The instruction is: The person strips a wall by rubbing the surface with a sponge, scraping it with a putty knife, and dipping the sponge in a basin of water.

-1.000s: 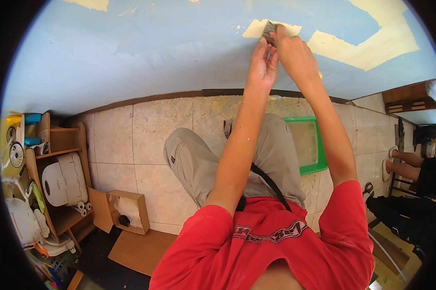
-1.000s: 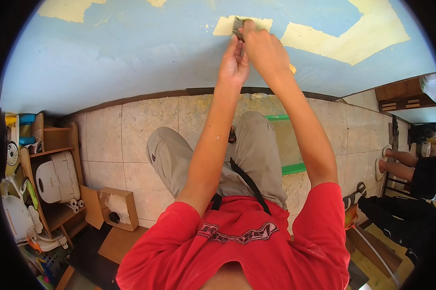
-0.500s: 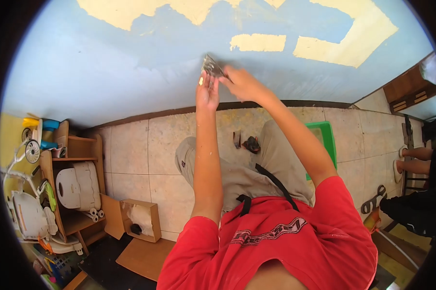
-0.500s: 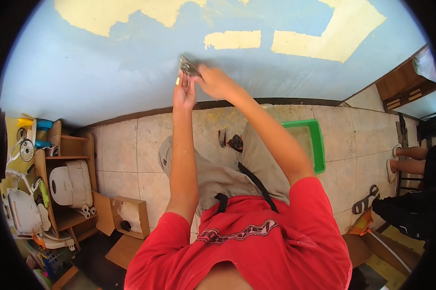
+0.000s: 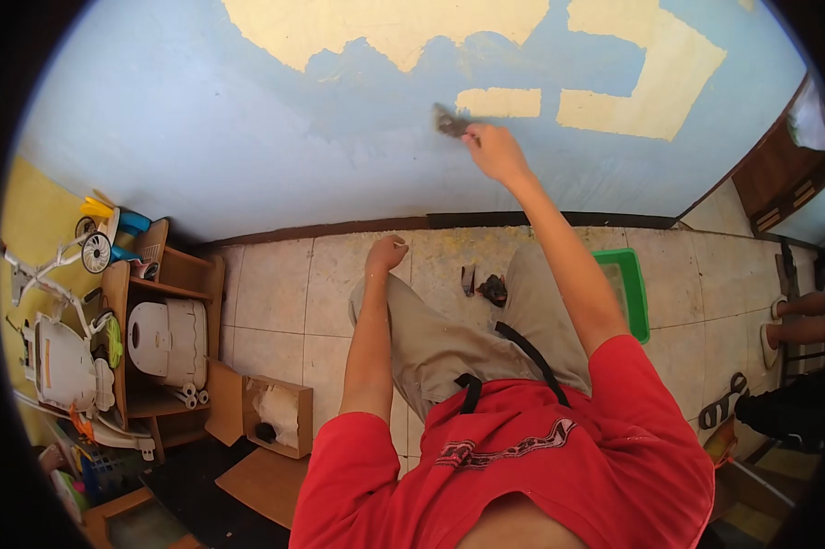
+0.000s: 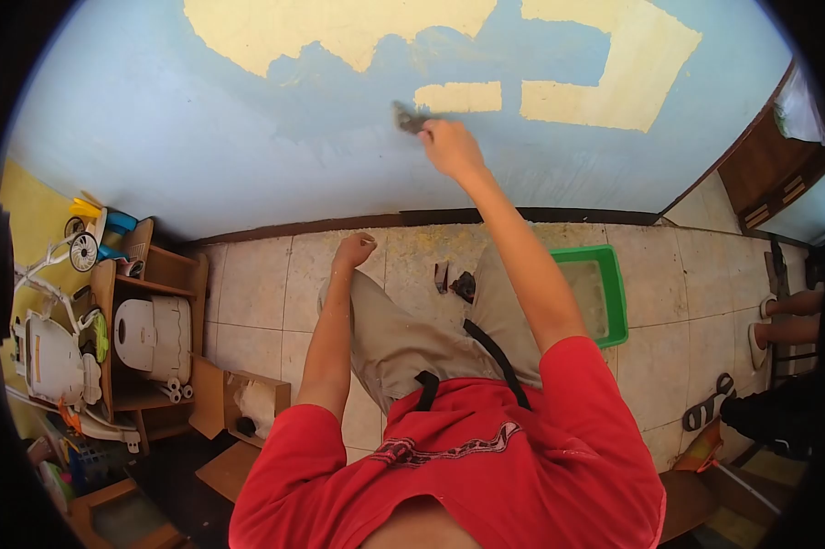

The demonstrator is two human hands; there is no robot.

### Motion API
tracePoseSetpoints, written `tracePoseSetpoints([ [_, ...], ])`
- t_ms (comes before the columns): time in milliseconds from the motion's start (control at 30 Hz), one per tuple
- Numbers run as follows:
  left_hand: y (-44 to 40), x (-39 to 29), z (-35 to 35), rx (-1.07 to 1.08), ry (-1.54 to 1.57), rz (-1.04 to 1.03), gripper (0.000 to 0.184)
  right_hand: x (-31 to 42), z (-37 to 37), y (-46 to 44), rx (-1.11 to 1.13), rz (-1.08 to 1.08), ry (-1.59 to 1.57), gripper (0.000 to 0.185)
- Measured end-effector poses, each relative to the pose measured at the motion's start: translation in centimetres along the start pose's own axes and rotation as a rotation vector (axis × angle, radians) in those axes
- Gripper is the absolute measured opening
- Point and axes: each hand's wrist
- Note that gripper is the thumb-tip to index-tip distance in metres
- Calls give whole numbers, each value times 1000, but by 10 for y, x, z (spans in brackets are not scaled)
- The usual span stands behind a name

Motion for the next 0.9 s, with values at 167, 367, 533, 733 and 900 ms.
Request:
tracePoseSetpoints([
  [167, 13, -1, 8, -246, 50, -24, 31, -64, 2, 95, -628, -187, 257, 20],
  [367, 22, 13, 12, -276, 75, -73, 28, -112, -14, 226, -503, -891, -687, 13],
  [533, 24, 3, 12, -297, 105, -114, 25, -76, 3, 205, -489, -915, -1030, 16],
  [733, 19, -128, -3, 166, 1047, 176, 43, -43, 20, 132, -163, -523, -393, 16],
  [900, -13, -260, -5, 260, 1947, 214, 52, -15, 43, 26, -196, -45, 336, 19],
])
Point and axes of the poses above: each hand's wrist, its own y-axis away from the middle knuckle, its own z-axis out of the back of the hand, x = y × z, and after that the axes turned 12 degrees about -x, right-handed
